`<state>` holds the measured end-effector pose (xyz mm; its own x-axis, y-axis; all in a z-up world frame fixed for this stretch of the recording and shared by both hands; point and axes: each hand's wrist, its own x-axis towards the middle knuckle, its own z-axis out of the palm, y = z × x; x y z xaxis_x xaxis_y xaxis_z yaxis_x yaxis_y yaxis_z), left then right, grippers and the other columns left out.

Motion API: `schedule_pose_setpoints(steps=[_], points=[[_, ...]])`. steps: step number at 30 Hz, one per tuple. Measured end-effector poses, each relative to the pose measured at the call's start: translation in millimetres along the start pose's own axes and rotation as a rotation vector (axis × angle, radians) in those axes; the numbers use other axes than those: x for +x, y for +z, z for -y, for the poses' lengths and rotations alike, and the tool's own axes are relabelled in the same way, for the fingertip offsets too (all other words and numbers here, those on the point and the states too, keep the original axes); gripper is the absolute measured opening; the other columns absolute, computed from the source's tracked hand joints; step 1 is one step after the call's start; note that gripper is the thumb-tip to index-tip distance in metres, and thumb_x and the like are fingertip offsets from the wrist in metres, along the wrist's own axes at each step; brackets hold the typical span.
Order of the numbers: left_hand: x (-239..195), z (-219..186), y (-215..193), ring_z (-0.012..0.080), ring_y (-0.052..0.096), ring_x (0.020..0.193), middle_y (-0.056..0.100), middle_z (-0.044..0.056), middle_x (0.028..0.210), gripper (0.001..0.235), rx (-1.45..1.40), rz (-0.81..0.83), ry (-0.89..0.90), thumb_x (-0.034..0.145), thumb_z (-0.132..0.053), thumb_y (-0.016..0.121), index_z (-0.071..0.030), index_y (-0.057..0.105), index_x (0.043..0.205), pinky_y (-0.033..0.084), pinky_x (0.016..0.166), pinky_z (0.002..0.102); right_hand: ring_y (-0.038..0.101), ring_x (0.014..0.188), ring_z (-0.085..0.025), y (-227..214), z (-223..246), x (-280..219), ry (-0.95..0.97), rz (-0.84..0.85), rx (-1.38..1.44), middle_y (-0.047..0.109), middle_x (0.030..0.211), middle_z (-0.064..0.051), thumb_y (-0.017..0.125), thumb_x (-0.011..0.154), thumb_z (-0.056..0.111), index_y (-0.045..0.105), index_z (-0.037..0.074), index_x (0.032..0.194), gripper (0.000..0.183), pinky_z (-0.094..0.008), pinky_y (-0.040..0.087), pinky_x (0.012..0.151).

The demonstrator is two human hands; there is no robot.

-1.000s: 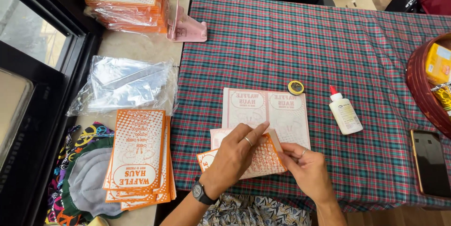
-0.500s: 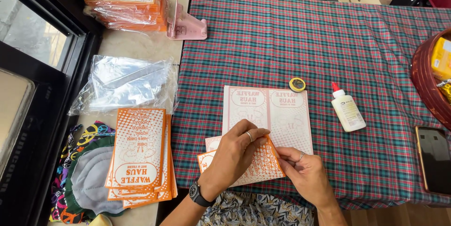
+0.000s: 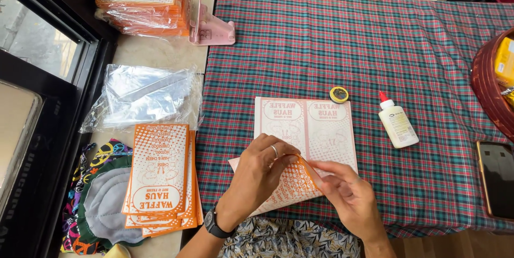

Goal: Folding and gluing paper sheets to assemble food packaging bags

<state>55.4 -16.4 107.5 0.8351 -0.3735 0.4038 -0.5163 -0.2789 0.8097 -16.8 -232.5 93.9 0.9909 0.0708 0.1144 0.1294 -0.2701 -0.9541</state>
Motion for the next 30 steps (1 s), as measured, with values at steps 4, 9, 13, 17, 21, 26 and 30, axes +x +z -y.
schedule_pose_setpoints(steps=[4, 9, 13, 17, 21, 26, 30], points=[[4, -8, -12, 0.0254, 0.07, 0.085, 0.074, 0.009, 0.094, 0.009, -0.024, -0.042, -0.01, 0.099, -0.007, 0.065, -0.003, 0.071, 0.104, 0.055, 0.074, 0.034, 0.062, 0.135, -0.04, -8, -15, -7, -0.154, 0.072, 0.194, 0.061, 0.14, -0.031, 0.061, 0.1, 0.017, 0.062, 0.005, 0.12, 0.023, -0.043, 0.06, 0.104], [9, -16, -16, 0.0272, 0.07, 0.087, 0.072, 0.01, 0.097, 0.01, -0.009, -0.028, 0.025, 0.101, -0.007, 0.061, -0.003, 0.069, 0.107, 0.056, 0.078, 0.036, 0.081, 0.098, -0.024, -10, -9, -3, -0.264, 0.025, -0.099, 0.067, 0.132, -0.019, 0.069, 0.09, 0.005, 0.066, 0.01, 0.093, 0.007, -0.035, 0.069, 0.09], [7, -8, -14, 0.0264, 0.071, 0.082, 0.072, 0.009, 0.093, 0.004, 0.002, -0.052, 0.056, 0.099, -0.004, 0.064, -0.002, 0.067, 0.099, 0.055, 0.073, 0.036, 0.076, 0.102, -0.018, -18, -2, -8, -0.235, -0.021, -0.196, 0.071, 0.116, -0.008, 0.073, 0.087, 0.009, 0.079, 0.008, 0.096, 0.01, -0.026, 0.063, 0.093], [6, -8, -13, 0.0228, 0.073, 0.083, 0.075, 0.007, 0.093, 0.007, -0.041, -0.029, -0.053, 0.099, -0.01, 0.065, -0.005, 0.071, 0.1, 0.055, 0.073, 0.033, 0.075, 0.091, -0.017, -22, 6, -4, -0.273, -0.033, -0.232, 0.074, 0.103, -0.008, 0.073, 0.088, 0.014, 0.076, 0.009, 0.092, 0.007, -0.025, 0.061, 0.084], [4, -13, -17, 0.0212, 0.076, 0.085, 0.078, 0.008, 0.096, 0.01, -0.091, 0.022, -0.089, 0.097, -0.011, 0.068, -0.004, 0.073, 0.1, 0.057, 0.075, 0.031, 0.075, 0.084, -0.016, -22, -1, -7, -0.286, -0.036, -0.174, 0.076, 0.095, -0.009, 0.077, 0.083, 0.013, 0.075, 0.006, 0.089, 0.009, -0.023, 0.061, 0.075], [3, -15, -21, 0.0211, 0.076, 0.085, 0.078, 0.007, 0.098, 0.01, -0.102, 0.033, -0.069, 0.097, -0.013, 0.068, -0.005, 0.073, 0.101, 0.057, 0.075, 0.031, 0.072, 0.081, -0.015, -23, 1, -7, -0.302, -0.015, -0.161, 0.075, 0.095, -0.009, 0.075, 0.085, 0.01, 0.073, 0.007, 0.09, 0.007, -0.022, 0.06, 0.071], [4, -21, -23, 0.0215, 0.077, 0.087, 0.078, 0.008, 0.099, 0.01, -0.124, 0.03, -0.06, 0.098, -0.013, 0.068, -0.004, 0.073, 0.101, 0.059, 0.076, 0.03, 0.072, 0.08, -0.016, -24, 1, -7, -0.314, -0.006, -0.157, 0.074, 0.094, -0.009, 0.074, 0.086, 0.009, 0.072, 0.007, 0.09, 0.005, -0.022, 0.06, 0.07]])
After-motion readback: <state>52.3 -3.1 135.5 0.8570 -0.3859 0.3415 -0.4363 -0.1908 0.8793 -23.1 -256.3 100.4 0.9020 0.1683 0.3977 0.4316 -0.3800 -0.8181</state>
